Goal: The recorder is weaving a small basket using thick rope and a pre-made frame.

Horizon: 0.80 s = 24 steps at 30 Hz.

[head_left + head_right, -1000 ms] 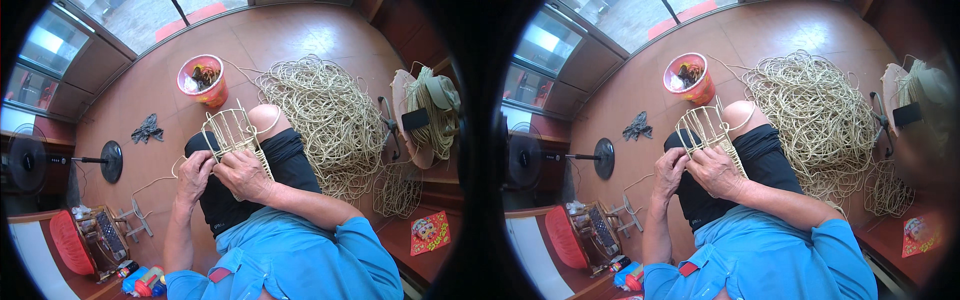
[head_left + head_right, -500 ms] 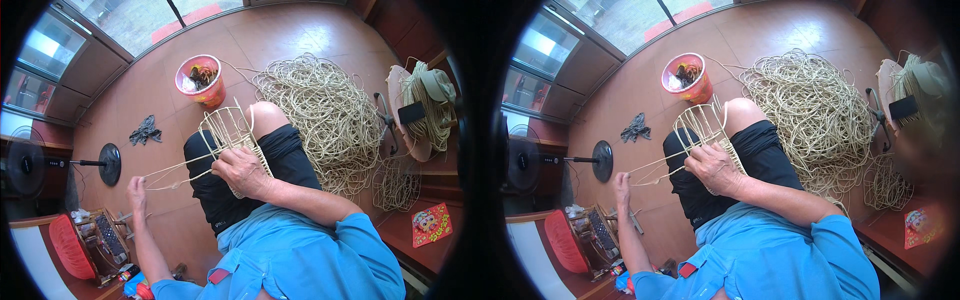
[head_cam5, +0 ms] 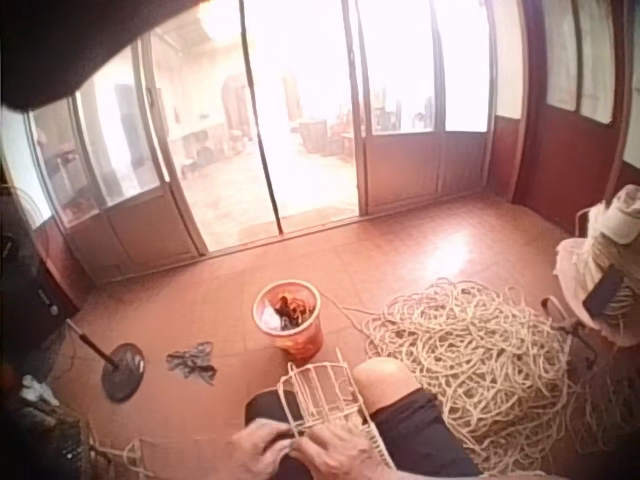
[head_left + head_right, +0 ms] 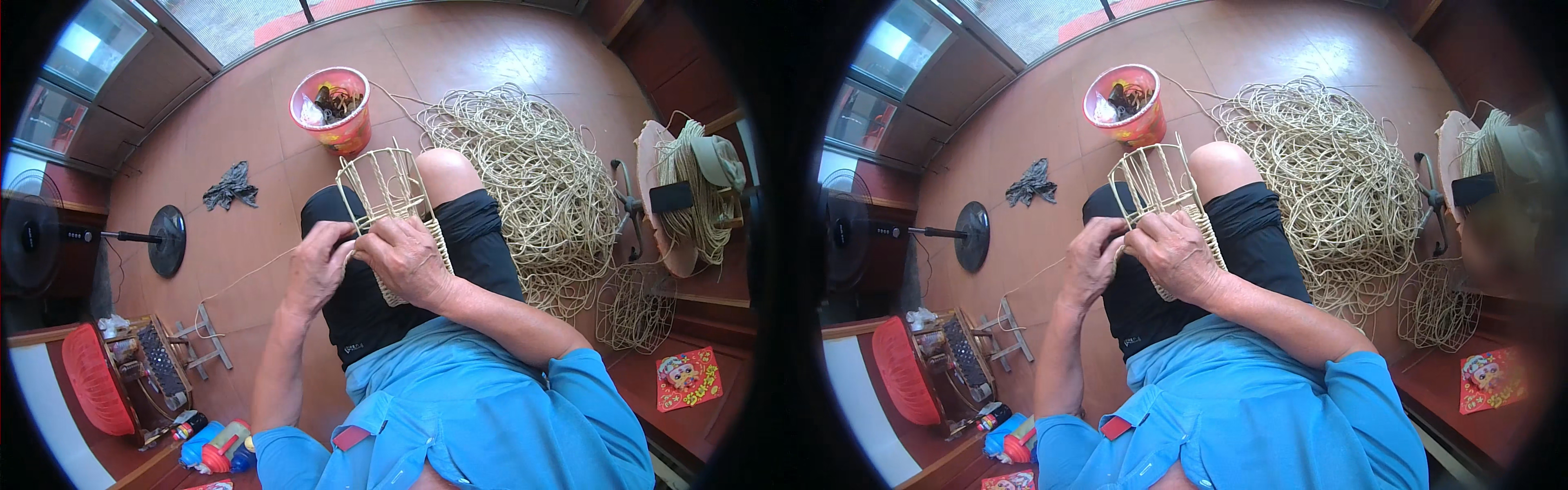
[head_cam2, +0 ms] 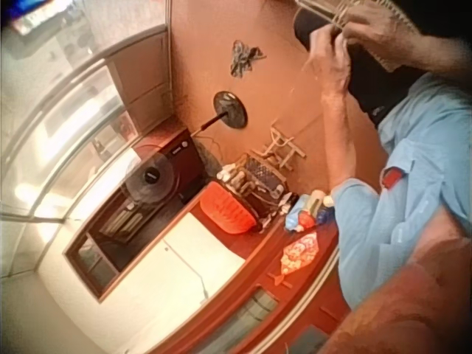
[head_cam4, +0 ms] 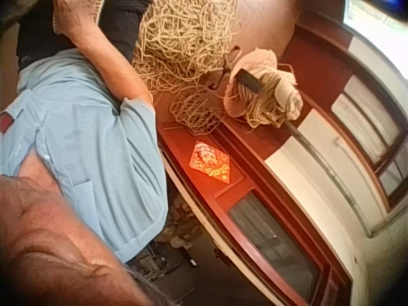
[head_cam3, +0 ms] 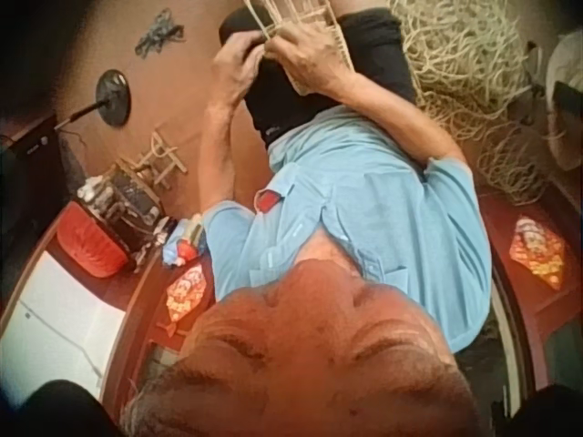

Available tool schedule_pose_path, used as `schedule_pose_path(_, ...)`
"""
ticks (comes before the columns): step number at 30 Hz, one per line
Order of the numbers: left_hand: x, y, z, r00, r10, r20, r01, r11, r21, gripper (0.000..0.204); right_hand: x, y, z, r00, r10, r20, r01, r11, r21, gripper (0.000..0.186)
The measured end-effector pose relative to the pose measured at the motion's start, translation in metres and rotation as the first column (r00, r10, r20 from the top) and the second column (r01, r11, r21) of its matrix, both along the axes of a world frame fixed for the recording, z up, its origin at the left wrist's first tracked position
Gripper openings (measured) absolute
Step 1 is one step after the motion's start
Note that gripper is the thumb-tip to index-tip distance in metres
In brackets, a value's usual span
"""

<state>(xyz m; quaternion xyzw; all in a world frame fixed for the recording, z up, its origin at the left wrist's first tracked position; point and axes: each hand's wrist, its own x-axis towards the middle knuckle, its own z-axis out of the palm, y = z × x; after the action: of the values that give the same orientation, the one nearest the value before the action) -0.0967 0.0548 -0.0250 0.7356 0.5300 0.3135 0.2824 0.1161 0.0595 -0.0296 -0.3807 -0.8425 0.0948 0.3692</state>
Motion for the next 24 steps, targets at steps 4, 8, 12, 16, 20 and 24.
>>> schedule_pose_path(4,0.011,-0.001,0.009,0.997,0.08,-0.024,-0.08,0.997,-0.011,0.01,-0.001,-0.001,0.0,1.0,-0.008,-0.006,0.008,1.0,0.011,0.013)
schedule_pose_path(8,-0.016,-0.02,0.013,0.986,0.153,-0.069,-0.151,0.988,0.037,0.01,-0.005,-0.002,-0.001,1.0,0.021,0.008,-0.021,1.0,0.0,0.012)
schedule_pose_path(12,-0.08,-0.046,-0.006,0.927,0.326,-0.185,-0.345,0.935,-0.084,0.012,-0.006,-0.002,-0.002,0.999,0.045,-0.006,-0.045,0.999,0.003,0.012)
schedule_pose_path(16,-0.207,-0.079,-0.048,0.784,0.572,-0.242,-0.568,0.818,0.092,0.019,-0.001,0.001,-0.002,0.999,0.026,-0.038,-0.027,1.0,-0.014,0.011)
schedule_pose_path(20,-0.351,-0.151,-0.056,0.356,0.859,-0.367,-0.899,0.422,0.115,0.026,0.002,0.002,-0.003,1.0,0.009,-0.018,-0.009,1.0,-0.023,0.012)
schedule_pose_path(24,-0.358,-0.155,-0.04,0.211,0.608,-0.765,-0.933,0.36,0.028,0.048,0.004,0.004,-0.004,1.0,0.001,-0.029,-0.002,1.0,-0.018,0.014)
